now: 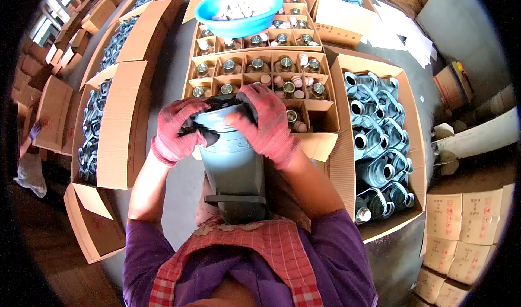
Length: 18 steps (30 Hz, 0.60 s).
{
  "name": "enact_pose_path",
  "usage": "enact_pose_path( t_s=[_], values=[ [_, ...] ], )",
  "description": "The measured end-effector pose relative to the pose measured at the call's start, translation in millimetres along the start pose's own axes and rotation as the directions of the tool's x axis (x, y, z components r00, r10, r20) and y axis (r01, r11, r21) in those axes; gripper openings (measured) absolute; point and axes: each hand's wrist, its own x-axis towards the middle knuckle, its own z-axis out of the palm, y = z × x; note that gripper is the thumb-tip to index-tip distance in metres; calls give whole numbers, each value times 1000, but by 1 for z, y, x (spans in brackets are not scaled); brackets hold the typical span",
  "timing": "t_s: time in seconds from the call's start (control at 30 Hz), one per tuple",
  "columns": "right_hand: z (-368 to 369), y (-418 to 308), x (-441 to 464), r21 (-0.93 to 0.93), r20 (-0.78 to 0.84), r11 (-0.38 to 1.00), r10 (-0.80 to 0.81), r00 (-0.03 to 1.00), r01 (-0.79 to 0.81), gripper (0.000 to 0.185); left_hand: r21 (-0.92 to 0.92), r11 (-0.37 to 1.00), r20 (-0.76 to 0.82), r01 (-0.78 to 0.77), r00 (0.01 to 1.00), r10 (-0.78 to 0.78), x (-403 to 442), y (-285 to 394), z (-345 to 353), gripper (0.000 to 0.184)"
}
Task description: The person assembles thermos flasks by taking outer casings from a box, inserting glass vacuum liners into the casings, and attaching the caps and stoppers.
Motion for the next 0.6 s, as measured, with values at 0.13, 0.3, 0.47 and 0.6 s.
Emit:
enact_pose_path(
  t_s=[0.13, 0.3, 0.47, 0.6],
  values=[
    [6, 3, 2, -13, -25, 993, 117, 993, -118, 38, 10, 997, -1, 79, 997, -79, 6, 10, 4, 47],
    [20, 15, -1, -4, -139, 985, 173, 975, -175, 33, -111, 973, 5, 202, 979, -203, -2, -5, 12, 45],
    [38, 69, -3, 953, 242, 103, 306, 921, -285, 47, 181, 974, 114, 134, 981, -156, 32, 27, -9, 57],
    [42, 83, -18, 971, 212, 74, 181, 960, -229, 71, 269, 959, 43, -83, 996, 75, 41, 41, 19, 38]
  ],
)
